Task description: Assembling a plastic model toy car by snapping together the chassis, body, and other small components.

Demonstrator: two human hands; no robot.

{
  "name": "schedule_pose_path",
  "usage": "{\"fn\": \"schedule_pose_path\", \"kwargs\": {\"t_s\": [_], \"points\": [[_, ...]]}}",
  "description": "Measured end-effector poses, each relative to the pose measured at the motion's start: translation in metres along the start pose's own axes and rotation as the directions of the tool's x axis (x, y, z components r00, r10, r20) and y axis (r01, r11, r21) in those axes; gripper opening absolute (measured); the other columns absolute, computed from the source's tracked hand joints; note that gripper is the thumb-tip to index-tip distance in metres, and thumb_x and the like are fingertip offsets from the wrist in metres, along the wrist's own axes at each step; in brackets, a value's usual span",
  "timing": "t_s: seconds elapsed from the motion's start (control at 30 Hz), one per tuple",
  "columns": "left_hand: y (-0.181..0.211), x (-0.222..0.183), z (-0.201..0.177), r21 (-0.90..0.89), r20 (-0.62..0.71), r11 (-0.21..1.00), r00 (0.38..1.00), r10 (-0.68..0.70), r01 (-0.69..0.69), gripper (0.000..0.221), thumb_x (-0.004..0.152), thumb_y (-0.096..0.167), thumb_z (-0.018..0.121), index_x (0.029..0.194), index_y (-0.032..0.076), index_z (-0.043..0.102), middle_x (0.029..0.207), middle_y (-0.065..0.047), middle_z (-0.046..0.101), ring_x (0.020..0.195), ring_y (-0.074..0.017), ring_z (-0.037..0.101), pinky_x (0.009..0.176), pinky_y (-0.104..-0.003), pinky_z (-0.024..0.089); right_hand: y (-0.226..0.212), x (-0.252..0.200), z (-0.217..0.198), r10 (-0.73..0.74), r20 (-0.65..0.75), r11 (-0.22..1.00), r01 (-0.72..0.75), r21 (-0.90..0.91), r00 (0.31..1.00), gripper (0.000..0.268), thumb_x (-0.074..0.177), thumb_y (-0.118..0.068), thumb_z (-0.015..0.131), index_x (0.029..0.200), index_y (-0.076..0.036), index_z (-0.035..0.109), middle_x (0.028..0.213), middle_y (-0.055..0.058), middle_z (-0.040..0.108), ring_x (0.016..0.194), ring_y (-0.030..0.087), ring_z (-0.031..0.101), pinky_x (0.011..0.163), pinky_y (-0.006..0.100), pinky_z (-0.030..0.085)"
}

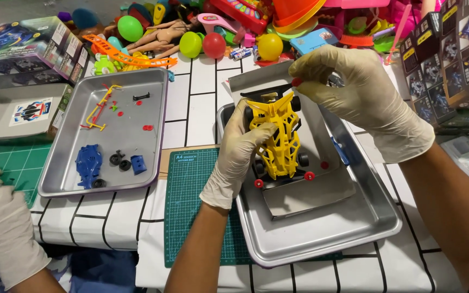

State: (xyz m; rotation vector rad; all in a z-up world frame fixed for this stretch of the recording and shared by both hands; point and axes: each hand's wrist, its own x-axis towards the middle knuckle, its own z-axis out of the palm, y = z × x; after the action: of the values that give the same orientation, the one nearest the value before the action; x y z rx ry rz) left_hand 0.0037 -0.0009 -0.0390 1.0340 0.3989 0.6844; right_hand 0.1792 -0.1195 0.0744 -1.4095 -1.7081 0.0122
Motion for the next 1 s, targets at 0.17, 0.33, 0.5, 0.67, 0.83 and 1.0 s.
{"fn": "schedule_pose_path", "kwargs": {"t_s": [0.17, 0.33, 0.5, 0.67, 0.83, 1.0], "points": [[0.005, -0.005, 0.004, 0.003, -0.007, 1.000, 1.000, -0.007, 0.007, 0.100, 0.083, 0.003, 0.071, 0.165, 0.003, 0.014, 0.107, -0.022, 0.073, 0.098, -0.0197, 0.071, 0.094, -0.034, 0.058, 0.003, -0.002, 0.005, -0.027, -0.049, 0.999, 0.025, -0.045, 0.998, 0.018, 0.095, 0.007, 0.082, 0.109, 0.000, 0.073, 0.101, 0.010, 0.074, 0.087, 0.015, 0.069, 0.082, 0.026, 0.057], [0.006, -0.005, 0.006, 0.042, -0.020, 0.999, 1.000, -0.012, 0.013, 0.101, 0.081, 0.004, 0.071, 0.163, 0.002, 0.014, 0.125, -0.027, 0.067, 0.103, -0.0229, 0.071, 0.092, -0.034, 0.059, 0.007, -0.003, 0.007, -0.093, -0.073, 0.988, 0.083, -0.128, 0.993, 0.017, 0.095, 0.007, 0.084, 0.107, 0.001, 0.074, 0.102, 0.012, 0.076, 0.087, 0.018, 0.070, 0.082, 0.029, 0.056], [0.006, -0.003, -0.001, -0.125, 0.011, 0.980, 0.988, 0.155, -0.152, 0.096, 0.085, 0.004, 0.070, 0.163, -0.004, 0.015, 0.129, -0.018, 0.062, 0.099, -0.0185, 0.068, 0.093, -0.034, 0.059, 0.020, -0.004, 0.002, -0.065, 0.014, 0.985, 0.066, -0.157, 0.998, 0.016, 0.098, 0.009, 0.076, 0.112, 0.004, 0.070, 0.099, 0.011, 0.074, 0.086, 0.019, 0.069, 0.081, 0.030, 0.058], [0.018, 0.002, -0.026, -0.197, -0.142, 0.952, 0.968, 0.207, -0.233, 0.057, 0.088, 0.011, 0.073, 0.141, 0.006, 0.052, 0.114, -0.013, 0.071, 0.092, -0.0226, 0.073, 0.074, -0.036, 0.065, 0.019, -0.004, 0.017, 0.228, 0.378, 0.945, -0.111, -0.307, 0.897, 0.017, 0.085, -0.010, 0.077, 0.101, -0.010, 0.079, 0.096, 0.011, 0.078, 0.087, 0.030, 0.074, 0.081, 0.045, 0.059], [0.014, 0.008, -0.044, -0.164, -0.290, 0.949, 0.933, 0.213, -0.268, 0.055, 0.090, 0.016, 0.072, 0.142, 0.012, 0.053, 0.121, -0.011, 0.070, 0.102, -0.0225, 0.072, 0.084, -0.034, 0.063, 0.039, -0.021, 0.053, 0.349, 0.525, 0.817, 0.022, -0.576, 0.776, 0.020, 0.088, -0.028, 0.077, 0.108, -0.025, 0.079, 0.098, 0.005, 0.075, 0.100, 0.024, 0.069, 0.092, 0.038, 0.059], [0.021, 0.000, -0.024, -0.049, -0.186, 0.962, 0.949, 0.254, -0.268, 0.049, 0.087, 0.017, 0.077, 0.132, 0.015, 0.058, 0.110, -0.004, 0.069, 0.099, -0.0142, 0.069, 0.084, -0.030, 0.063, 0.070, -0.036, 0.077, 0.311, 0.492, 0.697, 0.157, -0.700, 0.813, 0.020, 0.085, -0.029, 0.077, 0.103, -0.020, 0.074, 0.100, 0.003, 0.068, 0.104, 0.022, 0.065, 0.083, 0.035, 0.062]]}}
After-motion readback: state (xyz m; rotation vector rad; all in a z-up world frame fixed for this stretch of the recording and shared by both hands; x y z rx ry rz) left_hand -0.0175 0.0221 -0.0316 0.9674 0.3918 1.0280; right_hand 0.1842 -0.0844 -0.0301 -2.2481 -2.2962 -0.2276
